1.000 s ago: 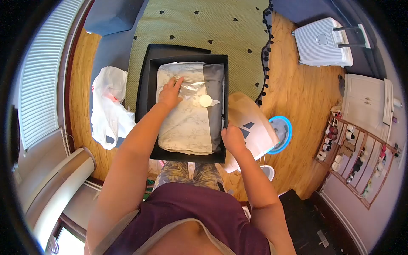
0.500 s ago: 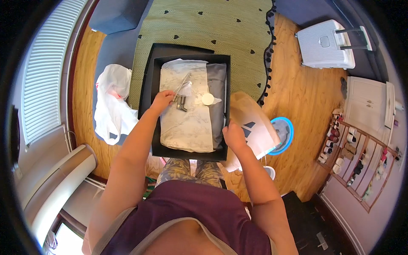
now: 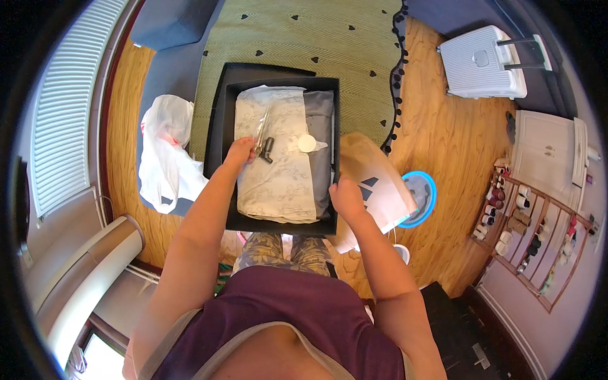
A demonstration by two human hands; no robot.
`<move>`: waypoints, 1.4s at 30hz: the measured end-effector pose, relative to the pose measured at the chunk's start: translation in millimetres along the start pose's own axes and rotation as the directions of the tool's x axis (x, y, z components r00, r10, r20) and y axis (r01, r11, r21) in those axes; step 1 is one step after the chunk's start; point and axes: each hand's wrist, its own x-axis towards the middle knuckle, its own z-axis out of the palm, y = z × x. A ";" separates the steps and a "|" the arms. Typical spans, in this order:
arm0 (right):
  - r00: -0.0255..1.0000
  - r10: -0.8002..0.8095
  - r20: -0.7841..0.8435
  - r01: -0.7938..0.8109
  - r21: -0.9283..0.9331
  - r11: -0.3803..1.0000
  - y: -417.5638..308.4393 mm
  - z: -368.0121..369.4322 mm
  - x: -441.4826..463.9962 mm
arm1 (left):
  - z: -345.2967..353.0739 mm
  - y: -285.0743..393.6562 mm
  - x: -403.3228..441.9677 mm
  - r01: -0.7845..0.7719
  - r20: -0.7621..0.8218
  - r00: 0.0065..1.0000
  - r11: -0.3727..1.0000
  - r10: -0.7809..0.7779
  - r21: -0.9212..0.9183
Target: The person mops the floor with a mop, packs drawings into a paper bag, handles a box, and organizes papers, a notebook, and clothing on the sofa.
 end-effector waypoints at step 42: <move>0.993 0.031 -0.115 0.012 0.349 0.937 12.2 -44.9 8.9 | -182.8 45.3 -71.9 -0.193 -0.285 0.914 0.928 0.288 0.319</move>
